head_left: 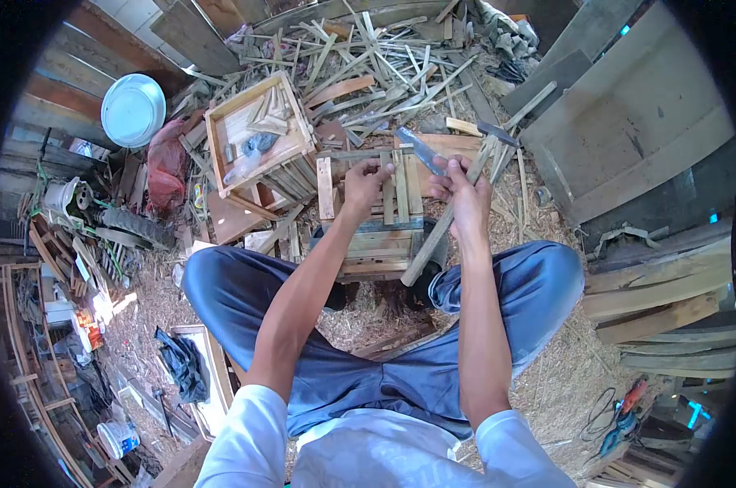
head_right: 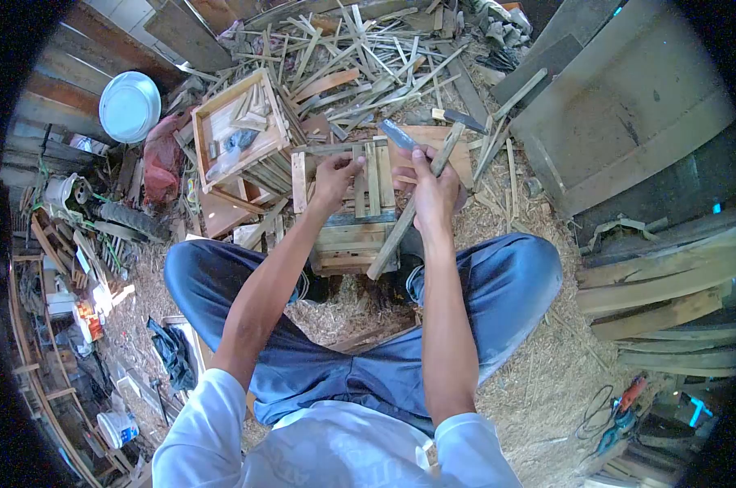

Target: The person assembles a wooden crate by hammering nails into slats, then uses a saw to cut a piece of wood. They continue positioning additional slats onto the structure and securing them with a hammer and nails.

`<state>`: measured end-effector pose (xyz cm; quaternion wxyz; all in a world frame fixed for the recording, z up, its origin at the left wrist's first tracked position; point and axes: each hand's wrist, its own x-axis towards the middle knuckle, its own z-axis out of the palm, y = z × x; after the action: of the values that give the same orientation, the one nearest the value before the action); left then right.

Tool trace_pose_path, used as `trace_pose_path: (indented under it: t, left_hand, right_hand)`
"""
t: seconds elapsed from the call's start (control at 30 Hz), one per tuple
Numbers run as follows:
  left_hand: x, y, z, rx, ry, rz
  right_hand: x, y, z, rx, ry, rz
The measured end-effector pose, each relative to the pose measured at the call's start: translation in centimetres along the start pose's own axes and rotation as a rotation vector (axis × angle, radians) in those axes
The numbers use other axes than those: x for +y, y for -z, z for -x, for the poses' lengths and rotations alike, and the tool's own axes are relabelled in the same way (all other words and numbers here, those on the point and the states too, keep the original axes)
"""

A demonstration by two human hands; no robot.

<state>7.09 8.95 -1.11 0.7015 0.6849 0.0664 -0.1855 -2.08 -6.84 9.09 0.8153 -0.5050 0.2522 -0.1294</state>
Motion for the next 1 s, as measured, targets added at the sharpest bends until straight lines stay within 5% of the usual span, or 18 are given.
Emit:
trace_pose_path:
  t: [1.0]
  left_hand:
    - [1.7,-0.7,-0.3,-0.031,0.06,0.059]
  right_hand:
    - [-0.3,-0.4,0.3,0.019,-0.014,0.098]
